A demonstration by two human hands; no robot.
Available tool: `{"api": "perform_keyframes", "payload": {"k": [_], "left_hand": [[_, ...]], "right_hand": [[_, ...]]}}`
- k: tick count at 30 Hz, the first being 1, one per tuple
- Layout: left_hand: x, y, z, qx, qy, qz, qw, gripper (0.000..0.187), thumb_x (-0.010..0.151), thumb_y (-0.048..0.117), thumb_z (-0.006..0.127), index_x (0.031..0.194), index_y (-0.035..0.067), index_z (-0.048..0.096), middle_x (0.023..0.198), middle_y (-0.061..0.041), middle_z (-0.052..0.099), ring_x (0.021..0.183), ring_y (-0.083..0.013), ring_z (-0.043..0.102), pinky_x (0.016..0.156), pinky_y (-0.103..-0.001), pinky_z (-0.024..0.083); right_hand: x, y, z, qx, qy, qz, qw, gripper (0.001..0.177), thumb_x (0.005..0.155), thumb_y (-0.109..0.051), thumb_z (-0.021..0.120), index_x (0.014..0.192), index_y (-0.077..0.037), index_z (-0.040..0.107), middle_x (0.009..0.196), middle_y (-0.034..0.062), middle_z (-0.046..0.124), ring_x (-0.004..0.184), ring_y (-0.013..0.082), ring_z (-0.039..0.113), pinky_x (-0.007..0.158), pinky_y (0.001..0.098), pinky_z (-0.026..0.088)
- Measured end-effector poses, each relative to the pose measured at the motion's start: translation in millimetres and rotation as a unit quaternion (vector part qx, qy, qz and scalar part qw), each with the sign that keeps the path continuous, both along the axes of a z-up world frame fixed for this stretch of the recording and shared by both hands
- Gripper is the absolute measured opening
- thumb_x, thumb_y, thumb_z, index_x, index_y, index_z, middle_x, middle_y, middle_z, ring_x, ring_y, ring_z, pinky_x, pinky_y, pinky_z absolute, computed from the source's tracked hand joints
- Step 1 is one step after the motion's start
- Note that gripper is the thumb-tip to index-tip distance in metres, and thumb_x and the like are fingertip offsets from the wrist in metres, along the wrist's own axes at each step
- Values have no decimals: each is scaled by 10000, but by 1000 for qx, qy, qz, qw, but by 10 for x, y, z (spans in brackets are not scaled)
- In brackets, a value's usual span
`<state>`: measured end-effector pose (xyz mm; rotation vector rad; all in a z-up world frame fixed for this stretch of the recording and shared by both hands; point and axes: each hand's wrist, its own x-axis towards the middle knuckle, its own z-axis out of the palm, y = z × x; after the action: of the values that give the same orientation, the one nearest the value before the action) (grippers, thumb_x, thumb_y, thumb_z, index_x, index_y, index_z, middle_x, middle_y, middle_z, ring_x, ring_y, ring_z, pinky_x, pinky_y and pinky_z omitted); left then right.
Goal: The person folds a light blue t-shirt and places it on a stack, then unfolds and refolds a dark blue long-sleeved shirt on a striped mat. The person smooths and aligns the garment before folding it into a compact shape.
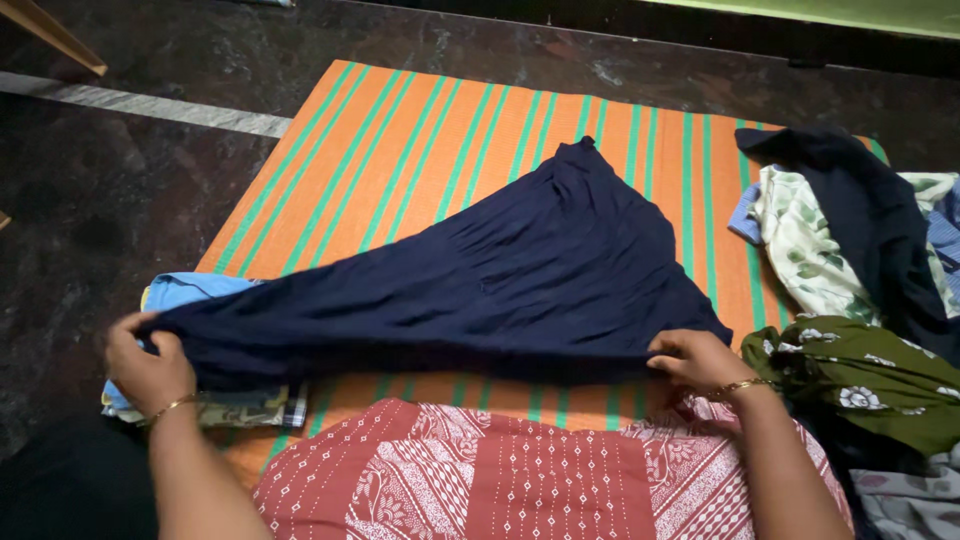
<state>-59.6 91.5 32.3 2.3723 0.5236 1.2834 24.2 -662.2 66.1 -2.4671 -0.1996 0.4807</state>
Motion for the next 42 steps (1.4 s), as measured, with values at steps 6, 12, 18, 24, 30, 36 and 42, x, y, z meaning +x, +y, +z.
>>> {"api": "perform_keyframes", "payload": {"k": [6,12,18,24,30,36,42], "left_hand": [[-275,-206,904,-20,66,-20,997,295,962,87,709,1249,103,646,1191,-132,735,1098,-283,722,939,-407,567],[-209,-130,589,-17,172,41,984,285,967,249,819,1202,161,684,1212,-54,760,1043,-296,719,831,-430,550],[-80,4,-125,-39,198,56,978,290,982,225,764,1254,165,681,1176,-65,754,1043,-327,701,845,-459,527],[88,-116,71,62,254,172,950,454,764,238,797,1199,144,706,1212,-122,720,1095,-357,659,940,-521,483],[287,-1083,1075,-86,153,-28,984,487,893,289,735,1298,33,648,1289,-234,656,1204,-407,613,1020,-467,480],[278,-3233,1473,-99,225,-382,891,419,711,205,730,1106,62,733,1157,-143,742,1096,-320,687,965,-416,524],[80,-4505,1039,-3,152,-463,874,642,657,192,843,1232,-14,644,1324,-221,631,1218,-408,584,1045,-492,380]], "right_hand": [[30,-96,-66,38,40,-76,996,244,857,-201,764,1051,-56,729,872,57,763,739,133,666,668,341,576],[39,-4,59,15,-84,-85,993,223,886,-240,731,1029,-70,741,831,90,753,665,152,686,656,333,566],[113,241,71,-9,-187,-177,966,248,959,-304,689,1037,-73,733,845,153,725,636,268,706,660,380,549],[267,351,-92,-16,-340,-86,937,211,915,-271,727,973,-68,742,916,149,735,816,325,703,726,398,548],[241,474,-69,-28,-271,-81,959,235,869,-302,751,956,-83,748,898,123,744,802,295,724,733,382,567],[113,598,58,-34,-251,-9,967,240,834,-324,760,931,-104,769,886,93,753,809,280,726,719,379,566],[-37,622,161,-4,-257,82,963,238,808,-324,772,911,-110,767,879,71,750,812,276,725,705,374,566]]}}
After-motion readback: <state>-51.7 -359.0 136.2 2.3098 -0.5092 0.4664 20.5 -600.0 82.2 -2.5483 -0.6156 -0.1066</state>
